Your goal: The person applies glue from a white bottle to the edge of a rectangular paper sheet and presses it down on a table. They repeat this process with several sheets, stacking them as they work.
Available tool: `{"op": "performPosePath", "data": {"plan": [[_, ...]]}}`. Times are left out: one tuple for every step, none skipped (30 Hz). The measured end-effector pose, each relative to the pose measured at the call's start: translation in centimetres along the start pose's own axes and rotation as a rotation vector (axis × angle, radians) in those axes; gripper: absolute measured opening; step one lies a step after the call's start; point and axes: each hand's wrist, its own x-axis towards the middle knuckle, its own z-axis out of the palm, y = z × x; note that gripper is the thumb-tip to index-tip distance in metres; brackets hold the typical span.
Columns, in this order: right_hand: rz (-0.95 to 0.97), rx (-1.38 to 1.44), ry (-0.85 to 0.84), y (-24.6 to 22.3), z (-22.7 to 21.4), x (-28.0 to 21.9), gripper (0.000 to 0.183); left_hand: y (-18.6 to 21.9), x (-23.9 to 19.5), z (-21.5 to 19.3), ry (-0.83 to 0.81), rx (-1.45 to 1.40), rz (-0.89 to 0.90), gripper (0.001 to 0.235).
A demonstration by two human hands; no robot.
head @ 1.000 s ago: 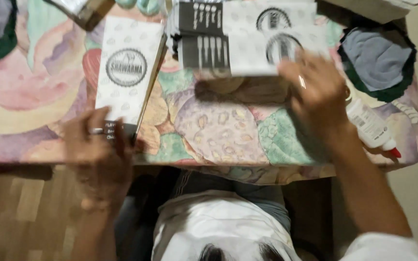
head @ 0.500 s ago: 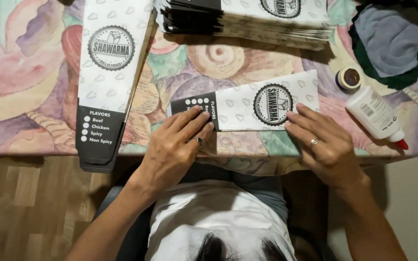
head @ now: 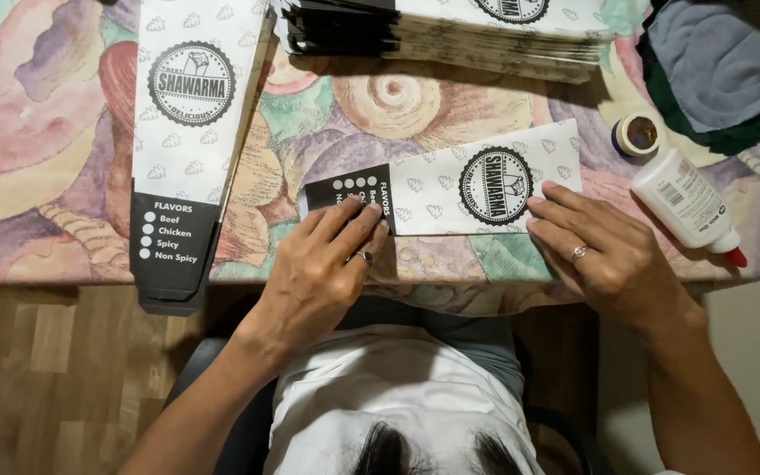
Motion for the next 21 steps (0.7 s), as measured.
{"op": "performPosePath", "data": {"plan": [[-0.002, 0.005, -0.003, 0.0, -0.1, 0.0, 0.019, 0.0, 0.0, 0.0, -0.010, 0.009, -0.002, 0.013], [0.000, 0.005, -0.003, 0.0, 0.0, 0.0, 0.019, 0.0, -0.2, 0.2, -0.011, 0.008, -0.002, 0.013], [0.004, 0.011, -0.005, 0.1, 0.0, 0.0, 0.019, 0.0, -0.4, 0.3, -0.039, 0.018, -0.023, 0.020], [0.007, 0.016, -0.007, 0.1, 0.0, -0.1, 0.019, 0.0, -0.6, 0.5, -0.067, 0.029, -0.043, 0.027], [0.009, 0.015, -0.007, 0.1, -0.1, -0.1, 0.019, -0.1, -0.8, 0.7, -0.067, 0.027, -0.042, 0.027], [0.010, 0.018, -0.009, 0.1, -0.1, -0.1, 0.019, -0.2, -1.0, 0.8, -0.164, 0.068, -0.058, 0.043], [0.011, 0.022, -0.011, 0.1, -0.1, -0.1, 0.020, -0.2, -1.2, 1.0, -0.262, 0.109, -0.074, 0.061], [0.012, 0.023, -0.011, 0.2, 0.2, -0.5, 0.020, 0.1, -0.6, 0.7, -0.263, 0.108, -0.074, 0.061], [0.020, -0.077, -0.058, 0.3, 0.5, -0.8, 0.032, 0.4, 0.0, 0.5, -0.284, 0.159, -0.068, 0.046], [0.027, -0.177, -0.106, 0.5, 0.8, -1.2, 0.050, 0.7, 0.7, 0.2, -0.305, 0.209, -0.063, 0.036], [0.029, -0.179, -0.105, 0.5, 0.9, -1.4, 0.050, 0.7, 0.9, 0.1, -0.304, 0.209, -0.060, 0.036], [0.074, -0.161, -0.141, 0.6, 0.9, -1.6, 0.056, 0.8, 1.1, -0.1, -0.311, 0.163, -0.064, 0.031], [0.114, -0.145, -0.175, 0.7, 1.1, -1.7, 0.063, 0.8, 1.3, -0.3, -0.315, 0.121, -0.070, 0.028], [0.113, -0.147, -0.171, 0.6, 1.1, -0.9, 0.063, 0.6, 1.5, 0.0, -0.313, 0.125, -0.068, 0.028], [0.114, -0.066, -0.121, 0.5, 1.3, -0.2, 0.042, 0.4, 1.7, 0.3, -0.248, 0.057, -0.070, 0.019], [0.114, 0.015, -0.071, 0.3, 1.4, 0.6, 0.026, 0.3, 1.9, 0.6, -0.182, -0.011, -0.070, 0.022], [0.115, 0.014, -0.067, 0.4, 1.8, 1.4, 0.026, 0.3, 2.5, 1.2, -0.182, -0.008, -0.067, 0.022], [0.109, 0.132, 0.016, 0.5, 2.3, 2.2, 0.016, 0.3, 3.1, 1.7, -0.098, -0.124, -0.086, 0.019], [0.102, 0.250, 0.099, 0.5, 2.8, 3.1, 0.020, 0.3, 3.6, 2.3, -0.013, -0.239, -0.106, 0.021], [0.103, 0.249, 0.102, 0.4, 3.1, 3.6, 0.020, 0.2, 3.8, 3.0, -0.014, -0.238, -0.104, 0.021], [0.105, 0.334, 0.117, 0.5, 3.3, 4.2, 0.030, 0.1, 4.0, 3.7, 0.002, -0.193, -0.118, 0.022]]}}
